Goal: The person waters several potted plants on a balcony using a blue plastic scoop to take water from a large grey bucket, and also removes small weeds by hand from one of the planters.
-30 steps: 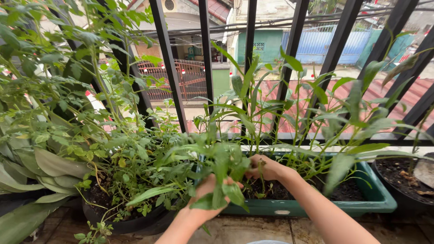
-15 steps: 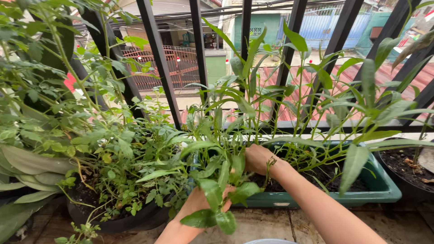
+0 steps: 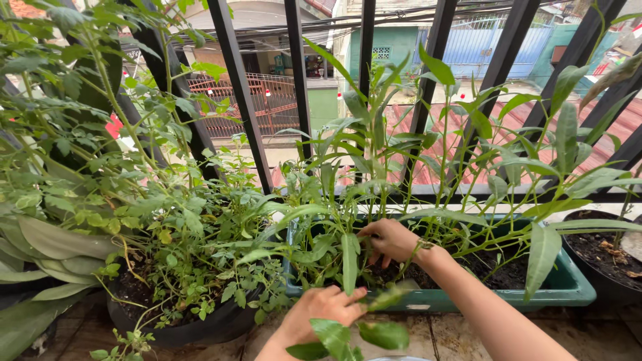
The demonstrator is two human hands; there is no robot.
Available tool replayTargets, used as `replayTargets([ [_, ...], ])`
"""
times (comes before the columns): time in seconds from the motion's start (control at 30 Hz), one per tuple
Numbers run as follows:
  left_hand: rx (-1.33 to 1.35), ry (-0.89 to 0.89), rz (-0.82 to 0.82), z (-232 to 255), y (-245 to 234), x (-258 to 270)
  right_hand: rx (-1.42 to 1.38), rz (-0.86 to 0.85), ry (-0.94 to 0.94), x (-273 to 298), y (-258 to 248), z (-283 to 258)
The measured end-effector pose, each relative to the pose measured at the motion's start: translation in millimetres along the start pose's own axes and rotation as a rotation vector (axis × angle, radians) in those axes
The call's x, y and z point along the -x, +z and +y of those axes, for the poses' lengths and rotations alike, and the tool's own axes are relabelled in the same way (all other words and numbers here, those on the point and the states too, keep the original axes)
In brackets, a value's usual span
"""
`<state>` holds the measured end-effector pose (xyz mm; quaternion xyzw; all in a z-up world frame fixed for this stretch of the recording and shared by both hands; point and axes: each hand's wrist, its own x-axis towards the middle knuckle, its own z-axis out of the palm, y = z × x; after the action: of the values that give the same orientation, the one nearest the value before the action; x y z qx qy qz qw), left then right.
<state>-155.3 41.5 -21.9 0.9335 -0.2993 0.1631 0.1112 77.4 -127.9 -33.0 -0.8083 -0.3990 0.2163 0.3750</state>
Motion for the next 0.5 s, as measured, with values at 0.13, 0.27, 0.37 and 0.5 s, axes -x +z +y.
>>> replayTargets([
  [0.13, 0.073, 0.046, -0.030, -1, 10, 0, 0.061, -0.145, 0.141, 5, 4, -17],
  [0.27, 0.142, 0.082, 0.027, -2, 20, -6, 0.271, -0.180, 0.273, 9, 8, -38],
  [0.37, 0.163, 0.027, -0.030, 5, 21, -14, 0.465, -0.113, 0.133, 7, 8, -35],
  [0.5, 0.185, 0.025, 0.008, 14, 14, -21, 0.425, -0.054, 0.083, 3, 8, -28],
])
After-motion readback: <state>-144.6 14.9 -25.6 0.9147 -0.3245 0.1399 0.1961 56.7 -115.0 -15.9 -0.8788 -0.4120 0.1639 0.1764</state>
